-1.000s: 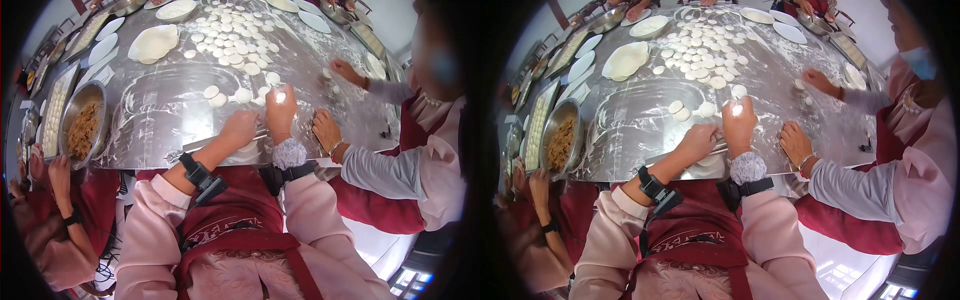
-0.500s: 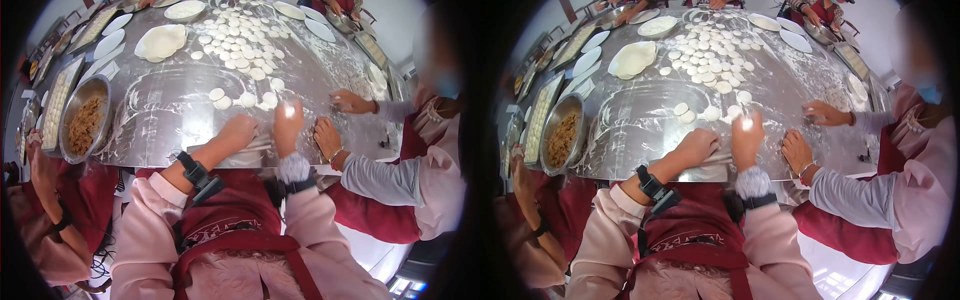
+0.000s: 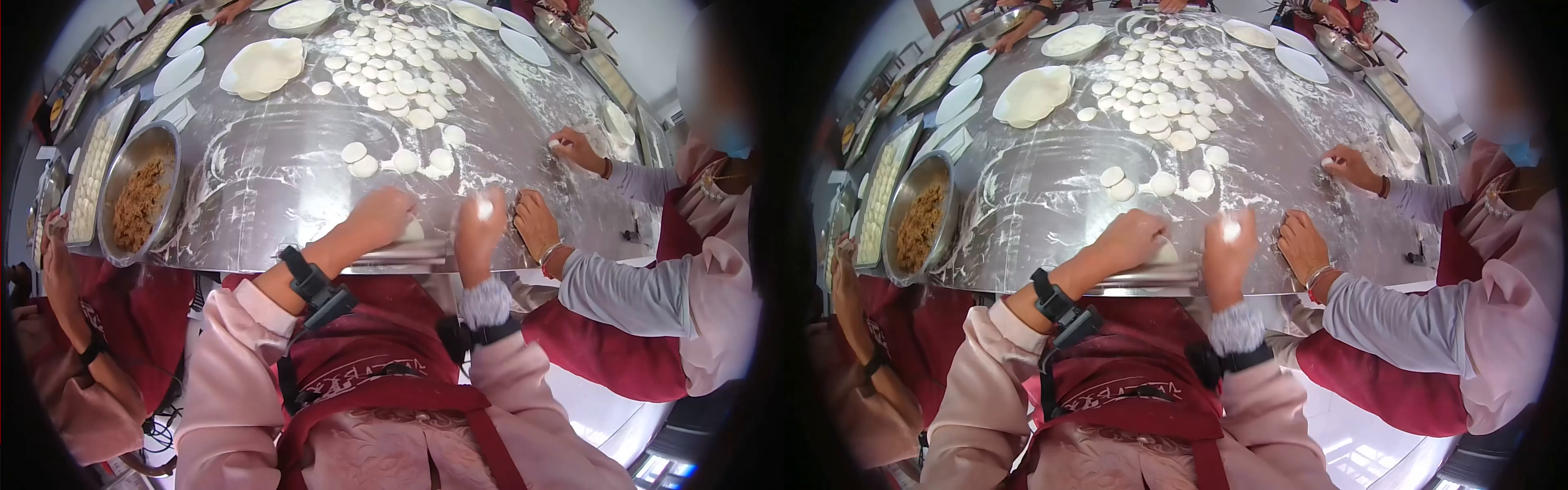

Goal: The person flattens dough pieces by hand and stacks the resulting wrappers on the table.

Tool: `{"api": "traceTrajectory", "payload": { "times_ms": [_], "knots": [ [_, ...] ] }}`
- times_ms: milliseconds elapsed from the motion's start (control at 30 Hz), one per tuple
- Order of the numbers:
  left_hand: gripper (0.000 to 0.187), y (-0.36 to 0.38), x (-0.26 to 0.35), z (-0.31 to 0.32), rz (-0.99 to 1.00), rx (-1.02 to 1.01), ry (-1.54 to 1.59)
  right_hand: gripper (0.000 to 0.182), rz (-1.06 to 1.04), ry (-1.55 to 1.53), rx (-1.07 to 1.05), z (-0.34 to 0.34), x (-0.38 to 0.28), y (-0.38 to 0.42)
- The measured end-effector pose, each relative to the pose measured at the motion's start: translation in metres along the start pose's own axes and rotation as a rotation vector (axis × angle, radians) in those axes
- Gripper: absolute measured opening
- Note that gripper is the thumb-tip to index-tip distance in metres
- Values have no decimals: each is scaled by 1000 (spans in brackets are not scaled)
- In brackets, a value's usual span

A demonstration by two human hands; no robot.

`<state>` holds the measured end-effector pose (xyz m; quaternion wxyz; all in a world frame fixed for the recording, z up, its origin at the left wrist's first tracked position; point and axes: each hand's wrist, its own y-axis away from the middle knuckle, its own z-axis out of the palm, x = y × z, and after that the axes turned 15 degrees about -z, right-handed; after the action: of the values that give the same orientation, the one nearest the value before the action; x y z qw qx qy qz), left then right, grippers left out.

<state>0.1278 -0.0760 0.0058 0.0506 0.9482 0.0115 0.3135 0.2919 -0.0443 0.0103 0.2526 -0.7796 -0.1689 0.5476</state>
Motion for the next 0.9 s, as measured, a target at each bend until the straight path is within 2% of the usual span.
{"api": "traceTrajectory", "payload": {
  "times_ms": [67, 100, 167, 200, 300, 333, 433, 567, 667, 767, 867, 900],
  "knots": [
    [16, 3, -4, -3, -118, 74, 80, 15, 36, -144, 40, -14, 2, 18],
    [16, 5, -2, -1, -116, 56, 79, 15, 50, -135, 46, -14, 1, 17],
    [18, 5, 3, -1, -72, 12, 195, 16, -46, -31, 24, 2, -3, -5],
    [17, 1, 7, 5, -38, 64, 218, 17, -102, -9, 33, 16, 2, -17],
    [16, -2, 16, 6, -63, 128, 137, 17, -216, 86, 57, 34, -4, -34],
    [16, -3, 11, 2, -20, 29, 96, 16, -142, 73, 17, 28, -4, -29],
    [16, 6, 0, -7, -18, -9, -53, 16, -89, -1, 35, 0, 5, -1],
    [16, 13, -5, 2, -92, 19, 117, 14, 36, -88, 66, -10, 2, 16],
    [17, 5, 5, 9, -35, 136, 255, 14, -105, -18, 37, 23, 1, -23],
    [17, 5, 11, 3, -92, 83, 144, 14, -200, 59, 42, 32, 0, -29],
    [17, 13, 1, -5, -55, 19, -9, 14, -103, 29, 39, 3, 11, -2],
    [17, 13, -2, -6, -58, 18, -11, 15, 7, -46, 42, -9, 10, 11]
  ]
}}
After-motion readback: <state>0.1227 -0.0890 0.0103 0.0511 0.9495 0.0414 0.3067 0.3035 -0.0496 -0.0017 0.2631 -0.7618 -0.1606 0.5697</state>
